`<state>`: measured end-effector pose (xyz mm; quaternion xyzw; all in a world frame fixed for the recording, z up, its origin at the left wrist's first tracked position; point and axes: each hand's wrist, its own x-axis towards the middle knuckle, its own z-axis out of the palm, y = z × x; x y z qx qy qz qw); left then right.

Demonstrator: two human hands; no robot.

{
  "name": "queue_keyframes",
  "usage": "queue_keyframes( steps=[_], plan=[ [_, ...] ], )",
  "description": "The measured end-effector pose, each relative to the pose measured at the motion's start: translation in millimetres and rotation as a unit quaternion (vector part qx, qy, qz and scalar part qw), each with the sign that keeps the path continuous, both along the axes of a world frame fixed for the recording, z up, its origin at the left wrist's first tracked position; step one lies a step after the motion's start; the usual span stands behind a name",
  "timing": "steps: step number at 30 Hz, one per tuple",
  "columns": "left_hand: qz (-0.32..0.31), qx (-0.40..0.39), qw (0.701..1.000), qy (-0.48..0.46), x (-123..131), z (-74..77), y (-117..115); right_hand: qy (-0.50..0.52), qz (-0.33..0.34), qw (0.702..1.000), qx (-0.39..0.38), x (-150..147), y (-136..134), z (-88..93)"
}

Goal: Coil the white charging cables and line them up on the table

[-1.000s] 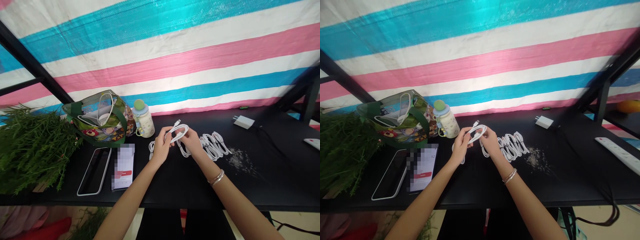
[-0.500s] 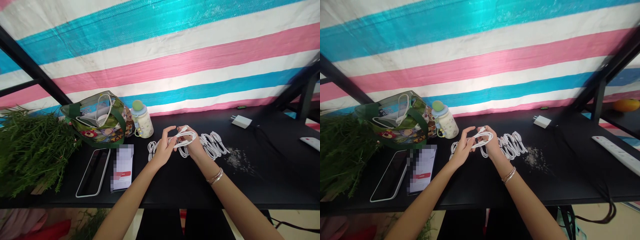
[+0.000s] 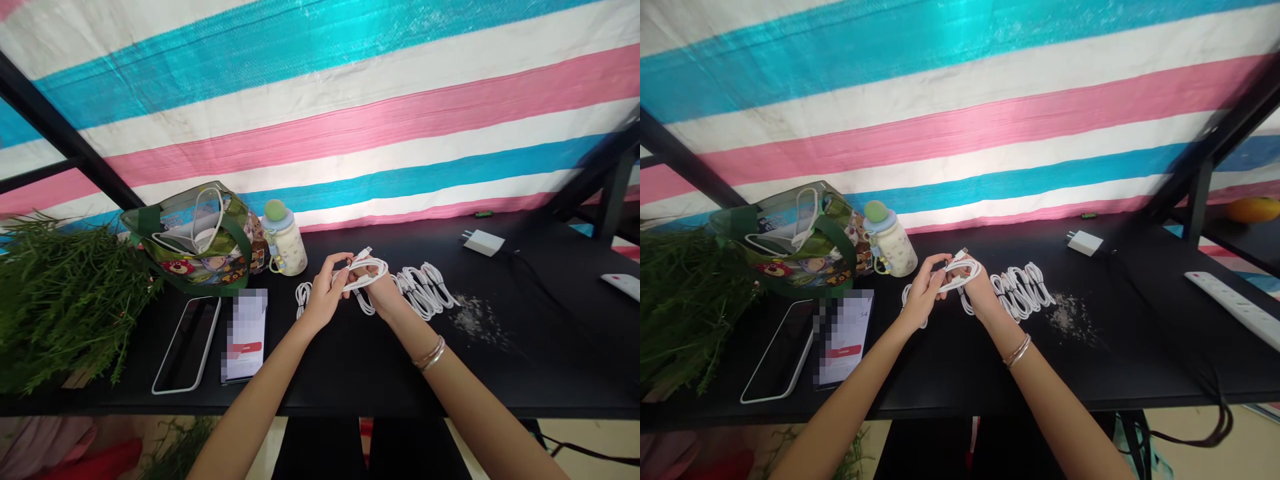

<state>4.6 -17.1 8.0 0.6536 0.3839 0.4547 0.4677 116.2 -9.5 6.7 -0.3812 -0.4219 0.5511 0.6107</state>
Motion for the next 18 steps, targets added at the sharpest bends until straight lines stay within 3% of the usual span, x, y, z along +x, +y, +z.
queue_keyframes(
  steps=[8,18],
  plan=[
    [0.048,0.008,0.999,-0.018,-2.4,-1.8,3.7,-0.021,0.007,1.000,-0.021,-0.2,-0.7,3.8],
    [0.142,-0.015,0.989,-0.033,-5.6,2.0,6.5,0.017,0.092,0.996,-0.014,3.2,-2.0,2.0]
  ],
)
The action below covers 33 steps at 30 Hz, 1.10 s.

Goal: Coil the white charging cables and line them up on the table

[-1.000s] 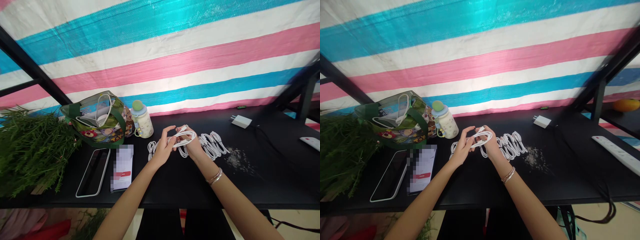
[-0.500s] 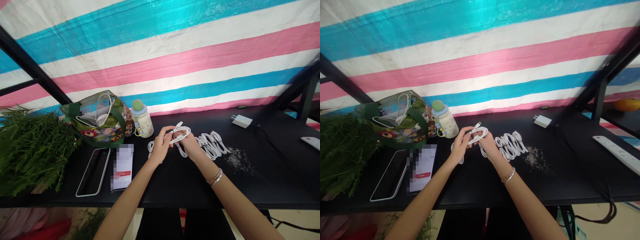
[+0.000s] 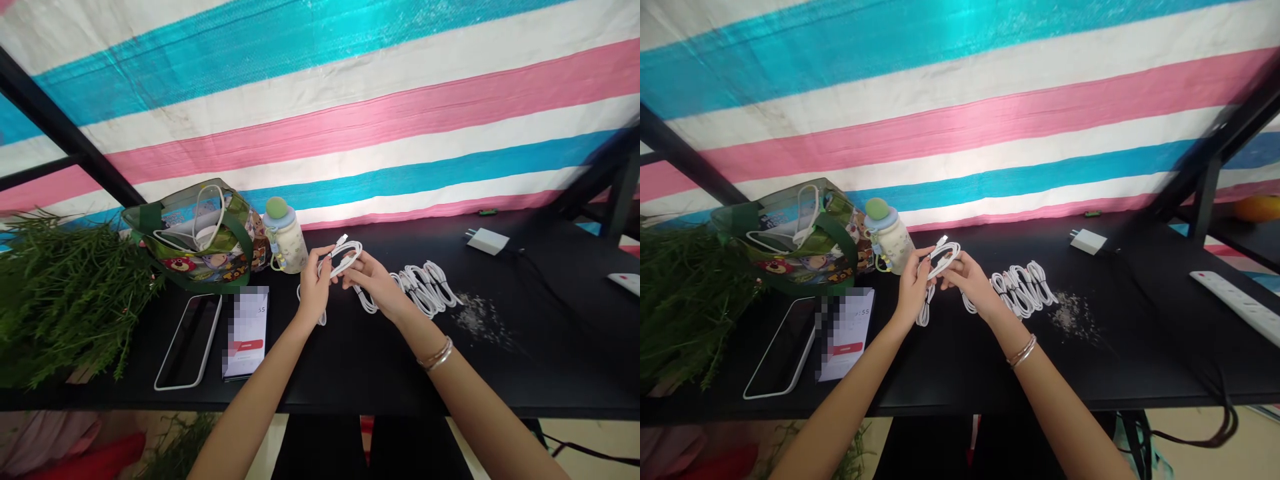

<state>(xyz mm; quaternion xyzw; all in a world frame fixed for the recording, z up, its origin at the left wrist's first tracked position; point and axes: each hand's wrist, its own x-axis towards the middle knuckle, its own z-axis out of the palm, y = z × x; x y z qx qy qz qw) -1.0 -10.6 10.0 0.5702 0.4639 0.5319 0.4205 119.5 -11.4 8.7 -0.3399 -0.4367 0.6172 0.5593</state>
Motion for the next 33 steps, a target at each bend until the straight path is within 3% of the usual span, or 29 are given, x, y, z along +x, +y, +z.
queue_keyframes(
  steps=[6,14,28,33],
  plan=[
    [0.059,-0.014,0.996,0.067,-1,3.0,0,0.003,-0.002,1.000,-0.012,0,-2,0.6],
    [0.102,0.005,0.974,0.202,0,11.2,-9,-0.004,-0.059,0.998,-0.025,-8,-5,3.9],
    [0.123,0.124,0.886,0.431,-2,5.2,-9,0.062,-0.058,0.982,-0.168,-9,-6,0.9],
    [0.111,0.075,0.906,0.401,-2,10.5,-8,0.059,-0.078,0.986,-0.135,-13,-7,-2.3]
  ],
)
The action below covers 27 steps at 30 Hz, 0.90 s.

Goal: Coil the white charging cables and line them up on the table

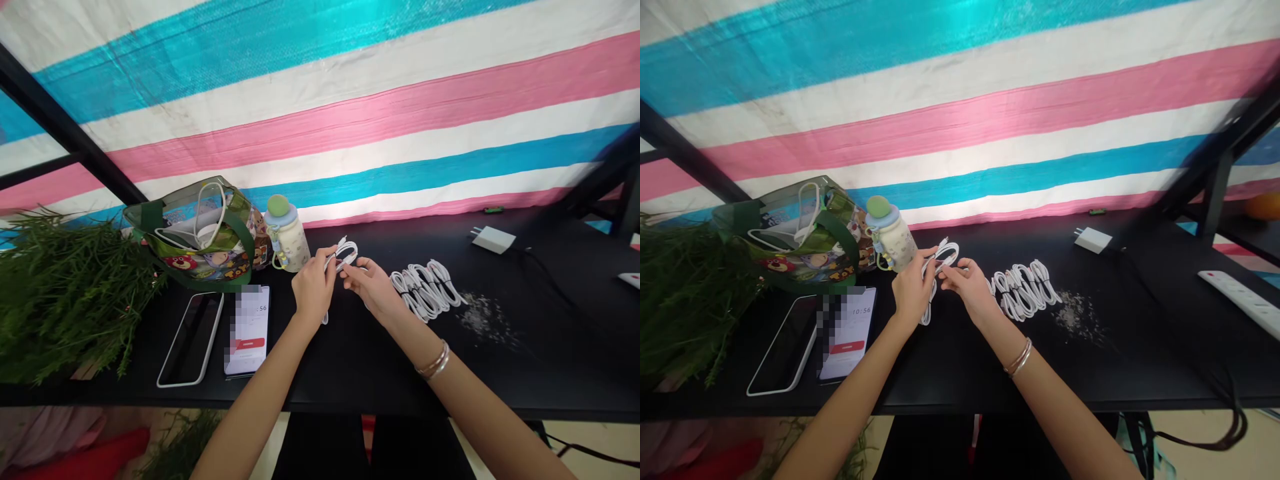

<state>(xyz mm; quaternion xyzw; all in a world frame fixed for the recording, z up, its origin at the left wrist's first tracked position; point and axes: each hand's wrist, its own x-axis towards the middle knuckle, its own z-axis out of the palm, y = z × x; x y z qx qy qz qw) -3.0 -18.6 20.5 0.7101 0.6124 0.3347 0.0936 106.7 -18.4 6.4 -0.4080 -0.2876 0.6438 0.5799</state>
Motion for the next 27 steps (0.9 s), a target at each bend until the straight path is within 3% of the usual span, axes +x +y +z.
queue_keyframes(
  steps=[5,8,12,19,22,27],
  plan=[
    [0.018,-0.055,0.996,-0.069,0,4.6,3,-0.089,-0.019,0.990,0.109,-4,0,-5.1],
    [0.016,-0.063,0.994,-0.090,-2,5.0,4,-0.194,-0.033,0.958,0.208,-4,-2,-7.7],
    [-0.015,-0.062,0.991,-0.116,-3,3.2,5,-0.363,-0.068,0.866,0.338,0,-4,-8.1],
    [-0.031,-0.059,0.992,-0.109,-4,2.3,7,-0.580,-0.126,0.650,0.475,8,-2,-8.1],
    [-0.037,-0.064,0.993,-0.096,-5,2.9,8,-0.604,-0.129,0.605,0.503,12,0,-6.1],
    [-0.092,-0.063,0.992,-0.059,-7,-0.3,8,-0.608,-0.143,0.573,0.531,16,1,-3.3]
  ],
)
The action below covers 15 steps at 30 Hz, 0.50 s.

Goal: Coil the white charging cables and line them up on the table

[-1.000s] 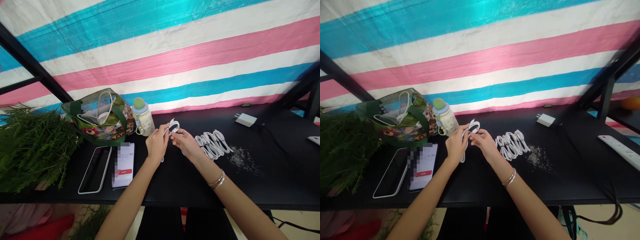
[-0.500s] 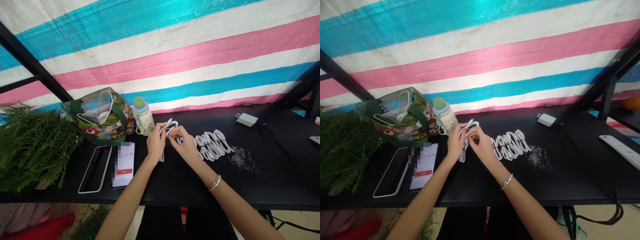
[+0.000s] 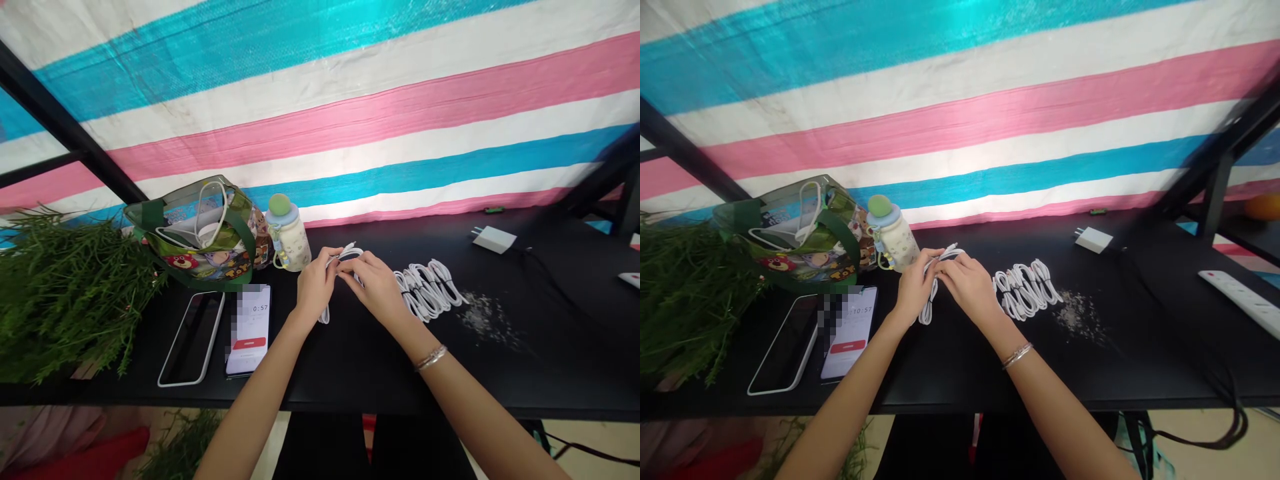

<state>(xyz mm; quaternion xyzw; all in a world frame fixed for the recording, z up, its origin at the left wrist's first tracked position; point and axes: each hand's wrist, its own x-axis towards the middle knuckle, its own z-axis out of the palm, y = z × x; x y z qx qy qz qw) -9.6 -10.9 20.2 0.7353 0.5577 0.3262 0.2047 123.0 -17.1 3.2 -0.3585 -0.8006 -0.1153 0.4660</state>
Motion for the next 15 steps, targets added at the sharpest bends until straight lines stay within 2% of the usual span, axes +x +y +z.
queue_keyframes(
  steps=[4,10,15],
  plan=[
    [-0.052,-0.001,0.998,0.023,0.1,-2.2,-1.0,0.005,-0.016,1.000,0.005,0.5,0.3,0.3],
    [-0.058,-0.010,0.997,0.039,0.7,-2.1,-0.5,0.016,-0.078,0.997,-0.023,3.9,2.3,-3.5],
    [-0.094,-0.018,0.995,-0.019,1.0,-4.6,0.4,0.036,-0.087,0.995,-0.037,7.6,6.8,-7.6]
  ],
)
